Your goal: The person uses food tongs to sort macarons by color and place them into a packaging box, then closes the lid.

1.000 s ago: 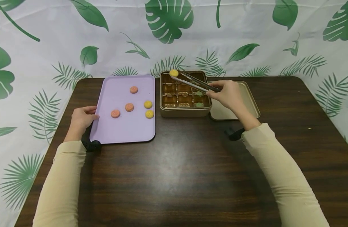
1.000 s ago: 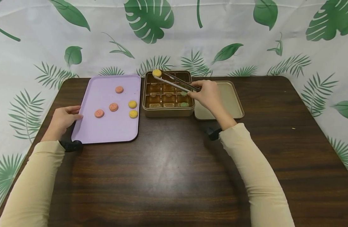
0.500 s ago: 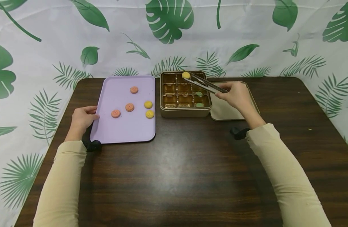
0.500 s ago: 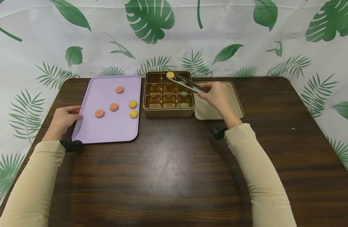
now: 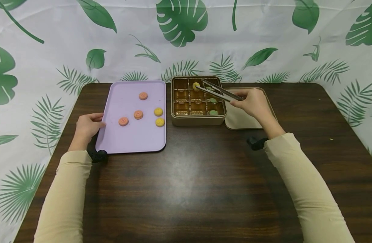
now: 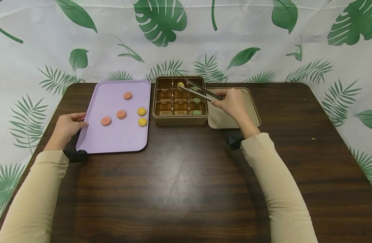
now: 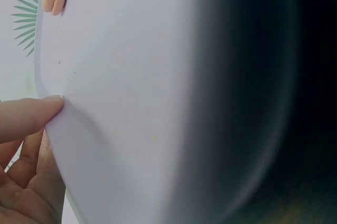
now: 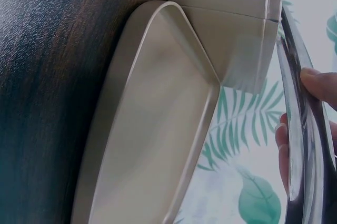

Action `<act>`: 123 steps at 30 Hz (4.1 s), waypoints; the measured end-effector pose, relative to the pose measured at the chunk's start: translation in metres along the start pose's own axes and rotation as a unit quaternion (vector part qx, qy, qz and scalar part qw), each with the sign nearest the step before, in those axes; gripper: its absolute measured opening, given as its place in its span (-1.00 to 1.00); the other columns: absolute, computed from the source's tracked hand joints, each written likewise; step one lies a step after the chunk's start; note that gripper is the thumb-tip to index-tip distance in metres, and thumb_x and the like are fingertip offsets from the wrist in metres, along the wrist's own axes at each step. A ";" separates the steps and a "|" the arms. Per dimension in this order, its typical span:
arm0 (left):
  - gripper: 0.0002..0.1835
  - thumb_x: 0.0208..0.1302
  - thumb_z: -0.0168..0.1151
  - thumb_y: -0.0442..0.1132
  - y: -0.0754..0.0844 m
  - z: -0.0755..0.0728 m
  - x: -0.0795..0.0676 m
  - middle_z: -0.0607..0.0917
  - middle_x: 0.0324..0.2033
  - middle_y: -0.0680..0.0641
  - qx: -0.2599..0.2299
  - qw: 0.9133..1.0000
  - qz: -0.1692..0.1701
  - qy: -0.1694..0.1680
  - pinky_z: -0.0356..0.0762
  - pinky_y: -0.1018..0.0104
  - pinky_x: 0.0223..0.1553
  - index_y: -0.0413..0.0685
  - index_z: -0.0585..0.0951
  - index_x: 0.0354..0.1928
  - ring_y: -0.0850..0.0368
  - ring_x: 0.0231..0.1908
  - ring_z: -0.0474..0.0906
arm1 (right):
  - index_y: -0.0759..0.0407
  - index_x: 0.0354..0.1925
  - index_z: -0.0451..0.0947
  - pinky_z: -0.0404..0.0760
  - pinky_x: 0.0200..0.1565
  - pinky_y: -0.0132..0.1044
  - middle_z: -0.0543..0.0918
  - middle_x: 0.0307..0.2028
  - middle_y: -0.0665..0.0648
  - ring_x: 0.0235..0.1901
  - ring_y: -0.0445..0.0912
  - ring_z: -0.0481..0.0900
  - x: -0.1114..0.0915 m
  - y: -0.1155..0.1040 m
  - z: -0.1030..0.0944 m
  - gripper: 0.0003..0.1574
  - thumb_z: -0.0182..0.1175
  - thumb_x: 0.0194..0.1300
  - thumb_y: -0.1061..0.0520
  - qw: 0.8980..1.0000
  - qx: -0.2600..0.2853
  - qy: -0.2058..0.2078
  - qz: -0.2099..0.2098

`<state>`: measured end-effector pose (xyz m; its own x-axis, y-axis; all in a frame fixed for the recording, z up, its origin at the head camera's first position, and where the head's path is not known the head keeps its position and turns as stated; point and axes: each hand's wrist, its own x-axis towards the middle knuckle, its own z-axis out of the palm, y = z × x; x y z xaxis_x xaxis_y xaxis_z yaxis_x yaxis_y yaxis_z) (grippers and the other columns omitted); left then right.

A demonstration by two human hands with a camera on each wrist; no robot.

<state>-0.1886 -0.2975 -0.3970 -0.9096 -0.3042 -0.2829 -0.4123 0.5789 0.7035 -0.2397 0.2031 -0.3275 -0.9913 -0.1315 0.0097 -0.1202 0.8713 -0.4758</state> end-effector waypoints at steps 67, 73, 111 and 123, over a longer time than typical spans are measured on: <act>-0.47 0.29 0.04 -0.41 0.001 -0.002 0.000 0.46 0.21 -0.42 0.009 1.000 0.003 -0.005 0.37 -0.08 0.26 -0.31 0.34 0.32 -0.25 0.19 0.40 | 0.20 0.05 0.61 0.61 -0.36 -0.16 0.65 0.06 0.28 -0.41 0.03 0.67 -0.056 -0.085 0.063 -0.48 0.35 0.14 0.01 0.977 -0.080 -0.085 -0.177; -0.46 0.29 0.05 -0.41 0.000 -0.002 0.000 0.46 0.21 -0.42 0.010 1.000 0.003 -0.008 0.36 -0.09 0.26 -0.31 0.33 0.33 -0.25 0.20 0.39 | 0.18 0.06 0.61 0.47 -0.48 -0.30 0.68 -0.01 0.21 -0.60 -0.14 0.48 -0.056 -0.088 0.070 -0.49 0.33 0.17 0.00 0.976 -0.096 -0.080 -0.177; -0.47 0.28 0.06 -0.40 0.003 -0.004 -0.003 0.47 0.20 -0.41 0.012 1.000 -0.003 -0.002 0.37 -0.06 0.26 -0.30 0.34 0.32 -0.24 0.20 0.40 | 0.16 -0.01 0.66 0.48 -0.49 -0.29 0.72 -0.05 0.19 -0.52 -0.08 0.61 -0.055 -0.087 0.073 -0.56 0.35 0.15 0.02 0.977 -0.063 -0.072 -0.188; -0.46 0.30 0.05 -0.41 0.001 -0.004 -0.003 0.46 0.22 -0.41 0.006 1.000 -0.009 -0.005 0.36 -0.07 0.26 -0.30 0.32 0.33 -0.24 0.20 0.40 | 0.24 0.05 0.61 0.58 0.05 0.02 0.67 0.00 0.29 0.02 0.15 0.61 -0.046 -0.072 0.044 -0.51 0.33 0.17 0.06 0.989 0.019 -0.054 -0.133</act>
<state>-0.1858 -0.2988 -0.3929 -0.9023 -0.3068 -0.3028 -0.4296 0.5827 0.6899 -0.1834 0.1252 -0.3321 -0.9128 -0.4057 0.0467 -0.3726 0.7807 -0.5017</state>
